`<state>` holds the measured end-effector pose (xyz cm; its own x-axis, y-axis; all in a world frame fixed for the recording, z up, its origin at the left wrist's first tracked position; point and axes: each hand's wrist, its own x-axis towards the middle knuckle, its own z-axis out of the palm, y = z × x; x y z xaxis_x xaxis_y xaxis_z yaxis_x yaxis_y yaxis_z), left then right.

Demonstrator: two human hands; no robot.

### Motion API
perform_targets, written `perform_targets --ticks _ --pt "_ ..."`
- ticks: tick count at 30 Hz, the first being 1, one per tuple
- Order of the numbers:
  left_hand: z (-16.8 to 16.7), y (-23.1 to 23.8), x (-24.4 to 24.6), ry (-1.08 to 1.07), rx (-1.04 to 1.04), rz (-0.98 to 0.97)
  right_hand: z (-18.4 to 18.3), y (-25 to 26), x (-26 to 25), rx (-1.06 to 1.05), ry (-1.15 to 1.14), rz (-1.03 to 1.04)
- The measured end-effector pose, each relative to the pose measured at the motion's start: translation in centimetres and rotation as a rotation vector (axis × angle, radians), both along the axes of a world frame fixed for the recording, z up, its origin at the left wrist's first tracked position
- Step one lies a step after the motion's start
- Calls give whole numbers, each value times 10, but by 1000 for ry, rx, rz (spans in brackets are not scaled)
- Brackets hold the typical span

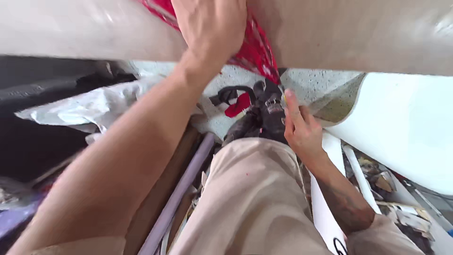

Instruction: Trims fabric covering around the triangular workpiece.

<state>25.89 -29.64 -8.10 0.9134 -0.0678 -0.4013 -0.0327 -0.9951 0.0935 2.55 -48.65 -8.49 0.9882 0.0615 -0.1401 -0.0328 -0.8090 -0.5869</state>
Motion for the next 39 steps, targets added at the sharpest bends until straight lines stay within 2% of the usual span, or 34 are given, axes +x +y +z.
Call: perform_targets --ticks 1,3,6,9,12,15,17,20,23,25,27,29,31,32,34,36,39 --pt "9 -9 3 -14 28 21 -3 -1 4 -13 -15 3" --pt "5 -10 -15 -40 20 6 6 -3 -11 -28 28 28" --pt "1 -5 2 -248 7 -41 -3 0 2 -23 -25 13" --pt "-7 -4 -11 -250 20 -69 4 1 -13 -34 28 8" --pt "-3 -5 5 -313 37 -59 0 1 -3 -2 11 -14" --pt "-7 -6 -8 -296 41 -50 3 2 -14 -13 39 -7" --pt "-3 -5 2 -318 43 -61 -1 7 -5 7 14 -33" --pt "-7 -5 -7 -331 18 -57 -1 7 -9 166 20 -128" --pt "-7 -5 -1 -335 10 -48 1 -3 -15 335 4 -370" --pt "-7 -5 -2 -332 16 -45 16 -17 -9 261 -30 -415" --pt "-7 -4 -3 -332 12 -48 38 -30 24 70 5 -324" --pt "-6 -4 -4 -341 5 -51 45 -38 72 -132 99 -194" --pt "-2 -4 -3 -349 -1 -56 37 -39 110 -300 -8 -157" --pt "-1 -4 -2 -367 -8 -58 39 -37 119 -315 -63 -169" --pt "-1 -3 -2 -379 -9 -44 53 -33 111 -187 -117 -138" --pt "1 -4 -1 -374 -2 -35 55 -24 89 72 -88 -81" --pt "1 -6 -1 -374 -14 -40 21 -6 64 344 -51 -30"
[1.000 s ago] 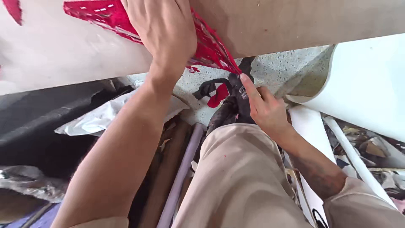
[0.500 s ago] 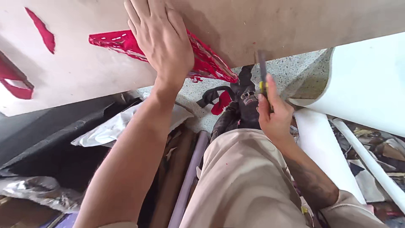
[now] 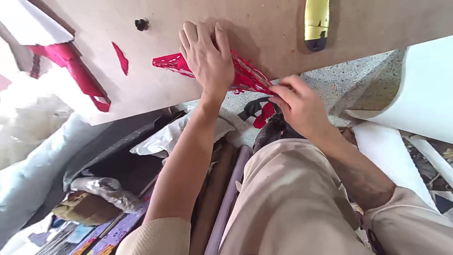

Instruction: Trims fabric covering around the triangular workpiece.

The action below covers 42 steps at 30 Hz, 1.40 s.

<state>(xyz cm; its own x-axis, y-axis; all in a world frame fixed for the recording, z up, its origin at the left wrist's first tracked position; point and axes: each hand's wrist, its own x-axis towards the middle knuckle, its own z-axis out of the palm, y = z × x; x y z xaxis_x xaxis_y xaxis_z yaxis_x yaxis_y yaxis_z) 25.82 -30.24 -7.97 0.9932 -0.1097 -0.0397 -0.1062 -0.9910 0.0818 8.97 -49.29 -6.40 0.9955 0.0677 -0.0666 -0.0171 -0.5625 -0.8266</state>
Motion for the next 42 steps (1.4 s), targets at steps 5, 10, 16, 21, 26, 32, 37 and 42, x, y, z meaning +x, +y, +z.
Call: perform_targets --ticks 5,10,16,21,26,32,37,42 --pt "0 6 0 8 -51 -2 -17 8 0 221 -3 -166" --pt "19 30 -8 91 -334 -421 -14 4 4 361 146 -233" --pt "54 46 -4 368 -112 -962 31 -5 23 402 74 -57" --pt "98 50 11 272 -270 -892 79 -20 49 353 -51 53" --pt "129 58 8 574 -689 -699 113 -13 86 793 -3 131" --pt "164 87 17 963 -1129 -621 157 43 120 924 -16 -33" --pt "168 116 20 1040 -1348 -424 179 90 135 644 -119 -174" --pt "185 122 27 730 -1013 -265 183 114 145 528 -140 -310"
